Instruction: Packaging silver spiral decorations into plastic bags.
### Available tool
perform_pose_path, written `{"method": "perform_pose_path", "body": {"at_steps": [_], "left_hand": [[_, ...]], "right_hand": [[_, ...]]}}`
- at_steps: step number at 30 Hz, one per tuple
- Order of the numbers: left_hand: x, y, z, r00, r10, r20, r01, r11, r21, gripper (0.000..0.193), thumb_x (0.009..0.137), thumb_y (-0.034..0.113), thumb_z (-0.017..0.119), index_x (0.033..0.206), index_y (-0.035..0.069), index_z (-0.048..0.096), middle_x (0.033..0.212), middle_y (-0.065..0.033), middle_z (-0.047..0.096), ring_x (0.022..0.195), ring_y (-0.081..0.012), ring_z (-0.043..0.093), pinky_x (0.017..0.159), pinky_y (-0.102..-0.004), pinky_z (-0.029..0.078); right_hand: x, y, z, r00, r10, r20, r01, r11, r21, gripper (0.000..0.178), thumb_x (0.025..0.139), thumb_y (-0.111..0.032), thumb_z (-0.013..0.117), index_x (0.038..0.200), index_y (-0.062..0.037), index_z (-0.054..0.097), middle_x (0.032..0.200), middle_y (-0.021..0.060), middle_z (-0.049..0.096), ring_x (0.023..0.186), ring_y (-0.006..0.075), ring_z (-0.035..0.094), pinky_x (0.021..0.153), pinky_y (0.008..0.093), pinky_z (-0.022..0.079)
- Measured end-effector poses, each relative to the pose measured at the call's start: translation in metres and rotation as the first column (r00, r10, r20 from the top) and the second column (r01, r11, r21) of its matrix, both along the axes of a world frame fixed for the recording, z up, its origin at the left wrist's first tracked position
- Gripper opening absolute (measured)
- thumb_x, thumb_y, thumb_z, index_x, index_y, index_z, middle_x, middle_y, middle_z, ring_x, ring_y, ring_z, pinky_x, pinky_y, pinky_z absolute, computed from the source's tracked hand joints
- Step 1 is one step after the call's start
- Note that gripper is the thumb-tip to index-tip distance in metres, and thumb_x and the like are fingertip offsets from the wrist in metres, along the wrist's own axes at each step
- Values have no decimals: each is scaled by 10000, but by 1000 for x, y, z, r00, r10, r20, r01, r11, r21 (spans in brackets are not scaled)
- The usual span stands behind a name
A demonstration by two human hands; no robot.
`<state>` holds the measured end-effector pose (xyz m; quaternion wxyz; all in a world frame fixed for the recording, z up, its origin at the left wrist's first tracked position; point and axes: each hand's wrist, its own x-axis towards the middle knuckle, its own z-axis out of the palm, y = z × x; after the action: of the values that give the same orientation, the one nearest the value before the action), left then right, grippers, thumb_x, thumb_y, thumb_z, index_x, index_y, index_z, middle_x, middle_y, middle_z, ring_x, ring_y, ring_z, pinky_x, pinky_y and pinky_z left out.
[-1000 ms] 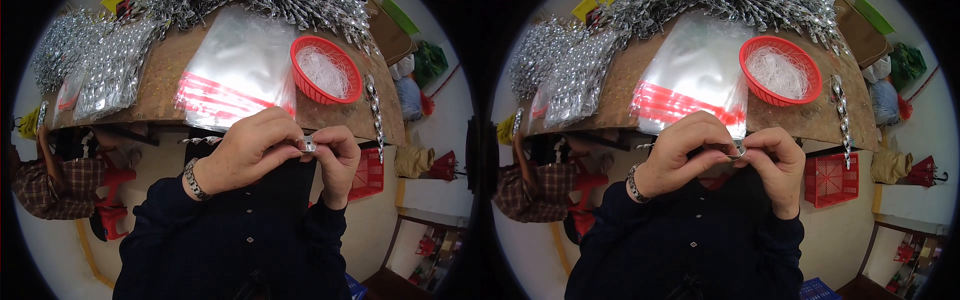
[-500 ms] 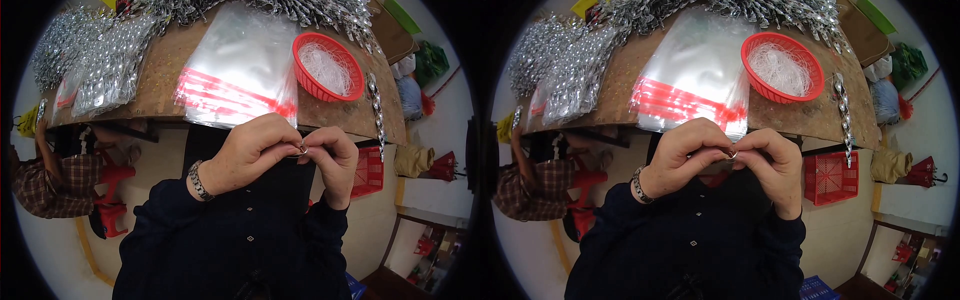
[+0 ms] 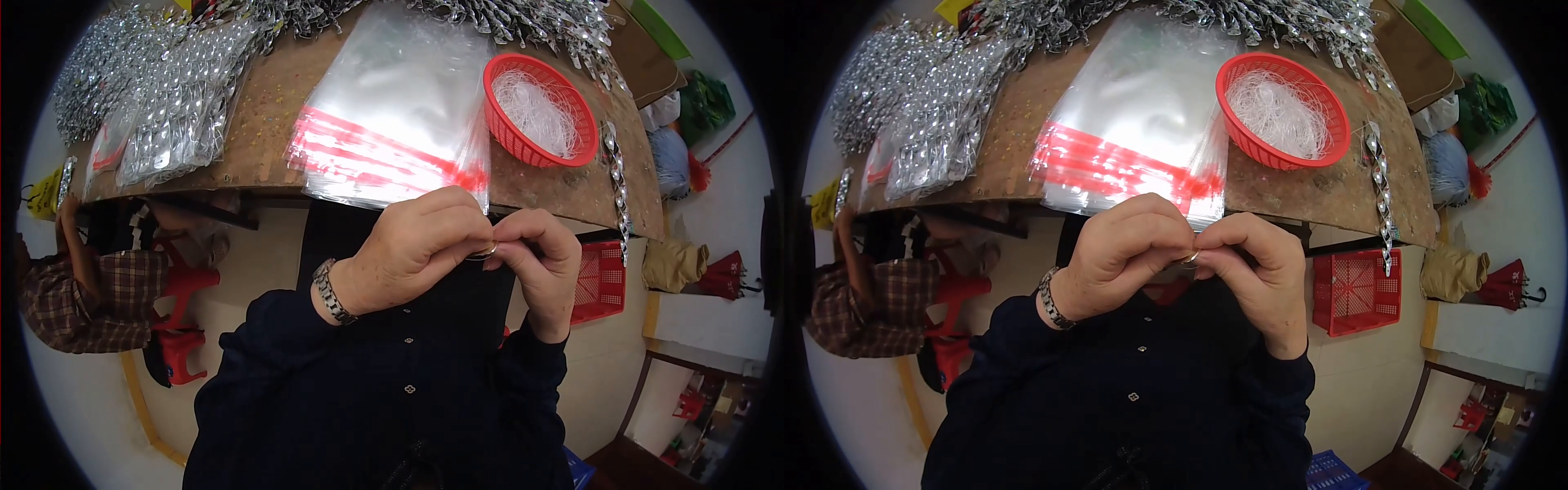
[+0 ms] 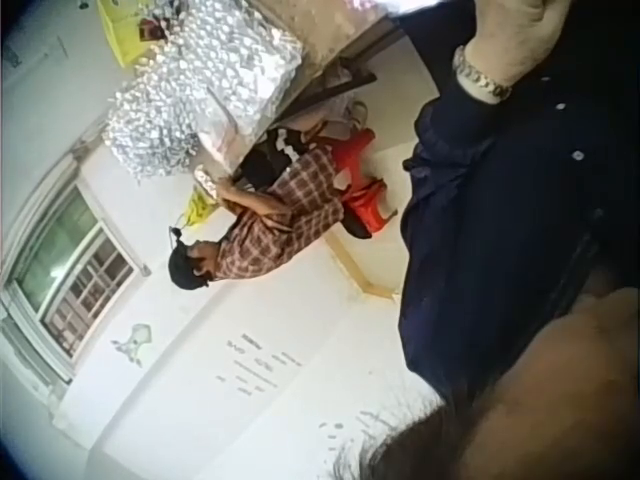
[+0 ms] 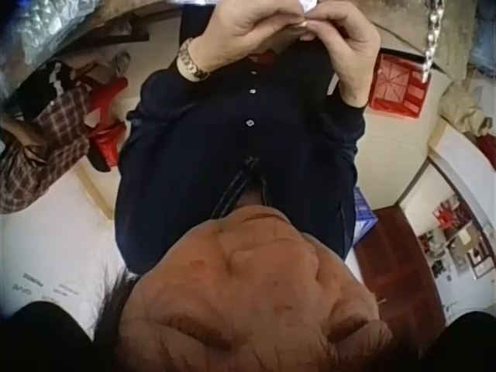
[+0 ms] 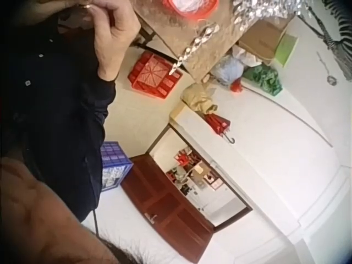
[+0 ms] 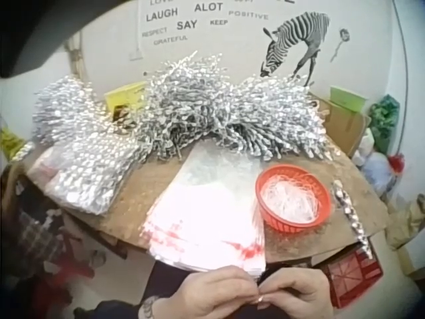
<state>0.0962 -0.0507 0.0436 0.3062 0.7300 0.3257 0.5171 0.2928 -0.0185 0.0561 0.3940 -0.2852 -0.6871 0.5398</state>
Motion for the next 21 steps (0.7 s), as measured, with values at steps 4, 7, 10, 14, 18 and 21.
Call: {"method": "perform_pose_path", "body": {"at_steps": [4, 7, 10, 14, 18, 21], "left_hand": [[1, -2, 3, 999, 13, -33, -12, 1000, 9, 115, 838, -37, 626, 942, 2, 601, 898, -106, 608, 806, -224, 611, 698, -298, 490], [0, -1, 6, 999, 23, -42, -21, 998, 57, 118, 837, -51, 611, 941, -1, 584, 886, -105, 605, 800, -230, 608, 694, -305, 490], [-1, 0, 14, 996, 36, -78, -29, 995, 92, 127, 831, -65, 600, 940, -6, 573, 879, -104, 604, 794, -234, 603, 693, -310, 490], [-1, 0, 18, 996, 65, -62, -60, 995, 85, 125, 828, -80, 582, 924, -3, 560, 861, -100, 595, 766, -229, 587, 671, -310, 481], [-3, 2, 21, 996, 83, -43, -81, 996, 48, 111, 846, -89, 548, 914, -2, 550, 835, -92, 578, 727, -207, 558, 648, -303, 462], [-9, 10, 21, 986, 164, -34, -158, 977, 143, 111, 859, -96, 515, 916, -7, 549, 828, -92, 570, 733, -197, 552, 663, -302, 456]], "right_hand": [[0, 2, 0, 999, 31, 29, -34, 993, 116, 100, 815, 117, 591, 886, 47, 590, 858, 113, 624, 678, 149, 625, 604, 235, 513], [0, 3, -1, 999, 32, 9, -33, 981, 193, 101, 812, 116, 594, 887, 47, 591, 854, 120, 622, 672, 148, 616, 581, 227, 505], [0, 3, -2, 999, 14, -48, -4, 977, 212, 93, 818, 107, 595, 888, 46, 592, 856, 126, 616, 661, 145, 601, 553, 223, 493], [-1, 4, -2, 995, 14, -94, 12, 961, 276, 79, 828, 99, 590, 885, 44, 592, 859, 128, 610, 646, 142, 587, 545, 223, 484], [0, 5, -6, 995, 16, -103, 17, 950, 312, 52, 849, 67, 592, 890, 38, 585, 862, 131, 602, 633, 134, 574, 552, 215, 473], [2, 6, -7, 994, 11, -112, 25, 949, 315, 53, 861, 48, 592, 909, 32, 575, 860, 132, 598, 627, 128, 567, 550, 209, 463]]}}
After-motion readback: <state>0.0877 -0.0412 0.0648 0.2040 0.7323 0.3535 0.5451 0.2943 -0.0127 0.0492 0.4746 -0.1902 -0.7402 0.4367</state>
